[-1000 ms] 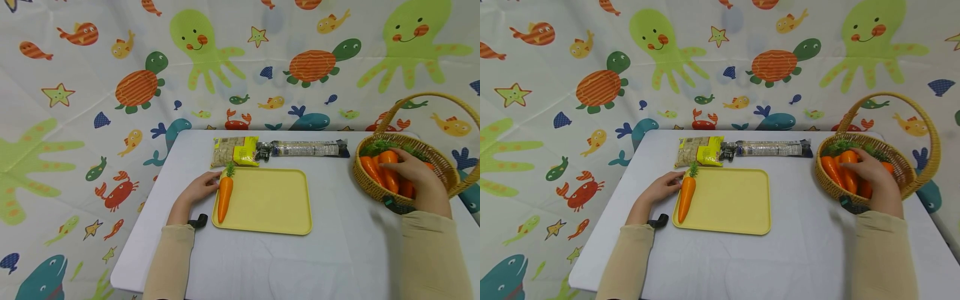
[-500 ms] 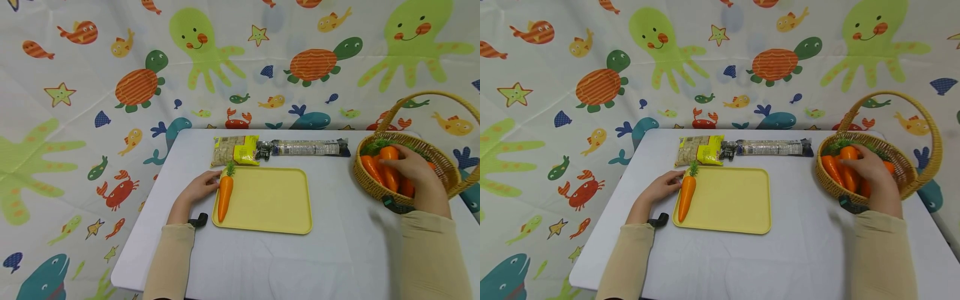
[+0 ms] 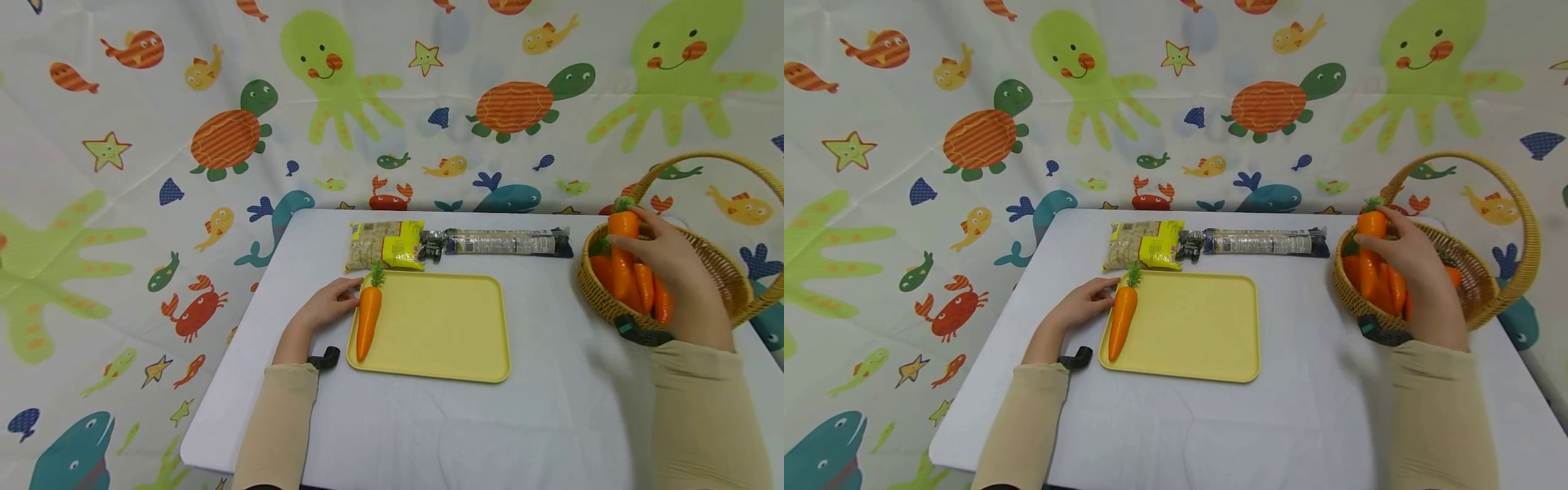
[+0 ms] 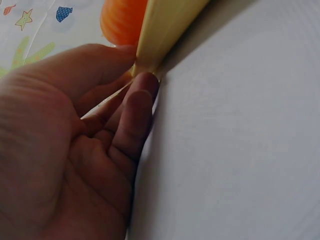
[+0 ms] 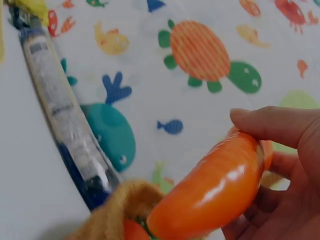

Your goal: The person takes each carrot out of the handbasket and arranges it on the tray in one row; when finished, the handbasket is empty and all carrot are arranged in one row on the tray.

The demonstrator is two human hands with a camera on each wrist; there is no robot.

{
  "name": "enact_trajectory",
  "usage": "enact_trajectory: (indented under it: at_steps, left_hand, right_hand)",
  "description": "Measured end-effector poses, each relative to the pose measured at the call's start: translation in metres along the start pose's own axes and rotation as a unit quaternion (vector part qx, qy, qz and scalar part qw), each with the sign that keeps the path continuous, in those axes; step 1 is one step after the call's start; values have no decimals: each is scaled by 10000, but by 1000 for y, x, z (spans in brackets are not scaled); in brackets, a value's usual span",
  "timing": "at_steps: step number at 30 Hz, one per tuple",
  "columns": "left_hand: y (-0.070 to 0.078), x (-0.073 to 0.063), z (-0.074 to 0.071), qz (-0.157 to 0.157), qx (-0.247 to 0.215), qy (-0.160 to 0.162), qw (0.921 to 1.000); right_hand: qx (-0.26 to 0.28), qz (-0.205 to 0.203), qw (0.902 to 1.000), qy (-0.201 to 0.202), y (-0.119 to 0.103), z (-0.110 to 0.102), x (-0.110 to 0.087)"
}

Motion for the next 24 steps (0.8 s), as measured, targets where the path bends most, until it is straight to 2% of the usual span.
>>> enact_trajectory:
  at_steps: [6,8,16,20,24]
  left_hand:
    - [-1,0,0,-14,56,-9,10000]
    - [0,-1,0,-6,64,-21,10000]
    - [0,0,0,-52,66,-42,10000]
    - [1,-1,0,-71,16,-19,10000]
    - [2,-1,0,-38,-8,-11,10000]
  right_hand:
    - [276,-221,9994,53,-37,21,-4]
    - [491,-242,9985,16,-48,31,-6]
    - [766,-533,9956,-62,-87,74,-11]
    - [795,-717,9941,-142,-102,97,-13]
    - [595,-949,9933,-270,-115,119,-14]
Point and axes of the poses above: each hand's wrist, its own x-axis towards the middle knuckle, its own z-axis out of the palm, y = z × x, the point moved 9 cm from there along x, towards the middle knuckle, and after that the axes turned 8 degrees about -x, right-handed, at the moved point
